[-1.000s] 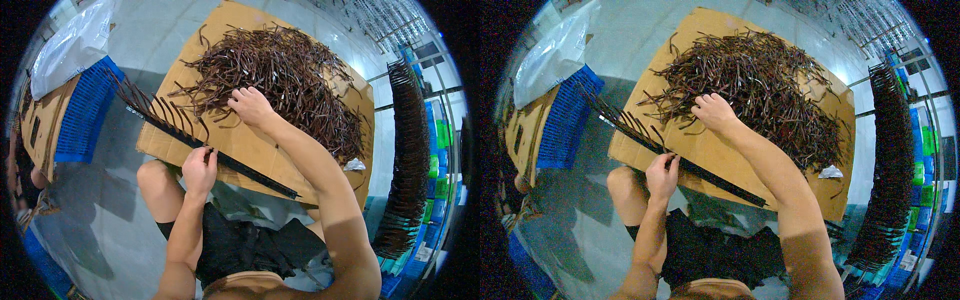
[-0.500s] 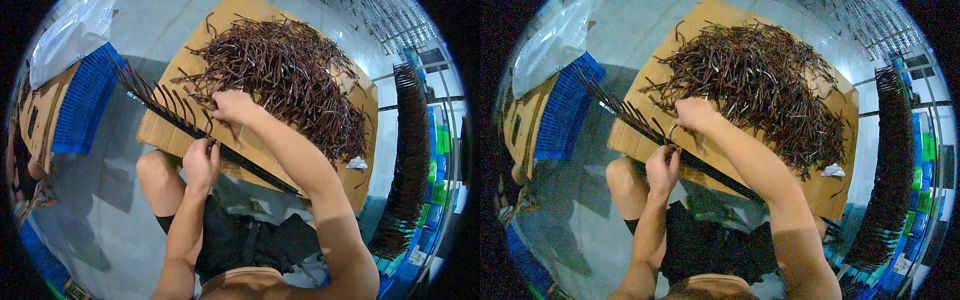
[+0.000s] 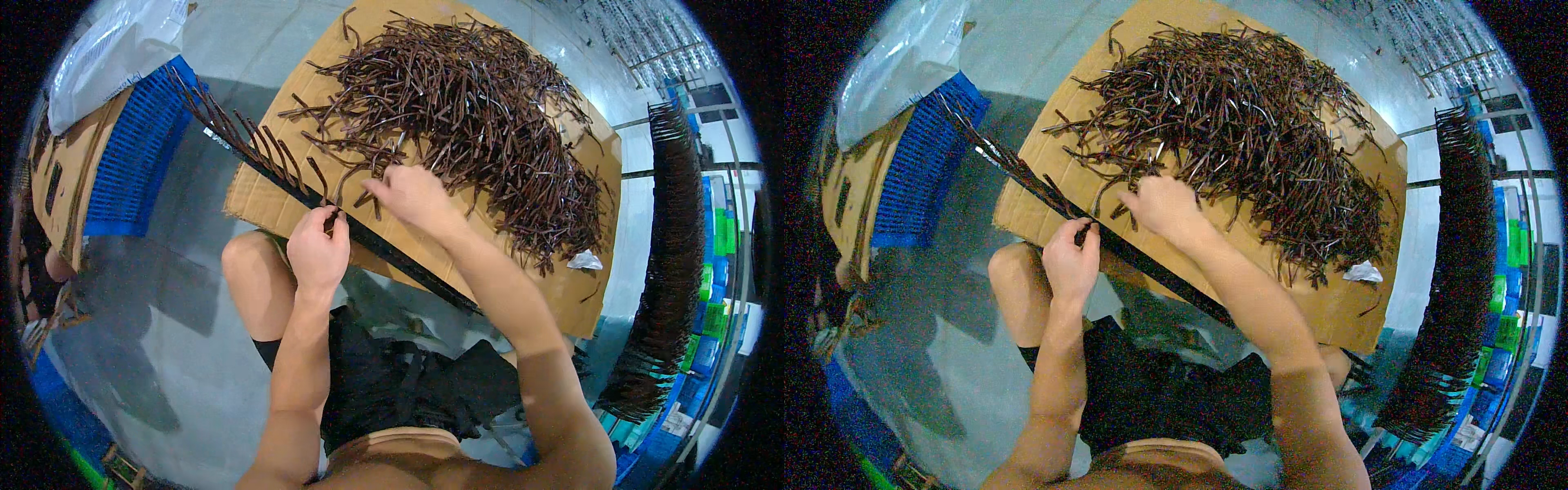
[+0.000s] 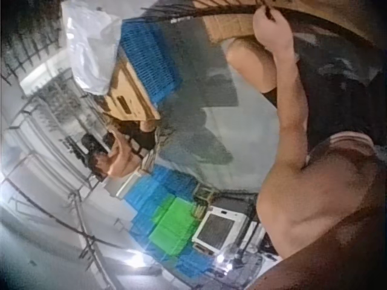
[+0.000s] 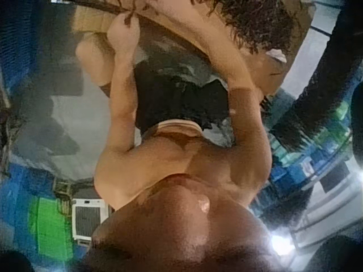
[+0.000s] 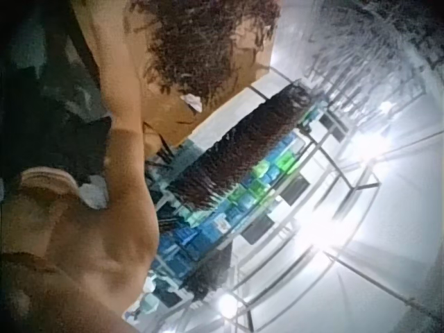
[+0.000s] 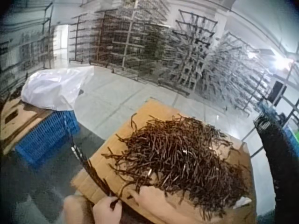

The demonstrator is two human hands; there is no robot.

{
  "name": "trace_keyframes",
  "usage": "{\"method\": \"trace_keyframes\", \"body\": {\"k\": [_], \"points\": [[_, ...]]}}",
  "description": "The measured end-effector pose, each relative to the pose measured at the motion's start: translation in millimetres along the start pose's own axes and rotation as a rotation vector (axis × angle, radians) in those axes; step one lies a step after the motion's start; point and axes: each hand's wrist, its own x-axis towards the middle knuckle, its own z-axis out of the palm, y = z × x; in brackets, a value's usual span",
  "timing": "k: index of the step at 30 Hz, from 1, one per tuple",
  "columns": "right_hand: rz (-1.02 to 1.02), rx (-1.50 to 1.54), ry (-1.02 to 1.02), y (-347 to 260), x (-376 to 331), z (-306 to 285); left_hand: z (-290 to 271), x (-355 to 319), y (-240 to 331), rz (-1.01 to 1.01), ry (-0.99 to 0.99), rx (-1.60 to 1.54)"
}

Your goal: The person sits at a workstation and repeatedly picks up thin dark sticks from a pile on a cardboard sheet. They insert each stick into slots on a black plastic comb-like frame, then place the completed frame onto a nearby rack. The process continues with multiple frames.

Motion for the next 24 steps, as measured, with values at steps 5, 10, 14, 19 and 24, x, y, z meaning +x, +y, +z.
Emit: {"method": "trace_keyframes", "body": {"k": [5,10,14,19,24], "points": [[0.176,0.095,0.015,0,6,18,1,4,7,0.002,-0.04,-0.022],[0.311,0.545,-0.207,21,-6,20,-2,3,1,-0.025,-0.06,-0.082],[0.387,1.238,-0.383,26,-26,0,8,-4,-3,0.016,-0.061,-0.075],[0.255,1.371,-0.019,-8,-43,6,9,-4,-2,0.177,-0.025,-0.008],[0.094,1.274,0.223,-29,-52,31,6,-4,-2,0.189,-0.031,-0.003]]}}
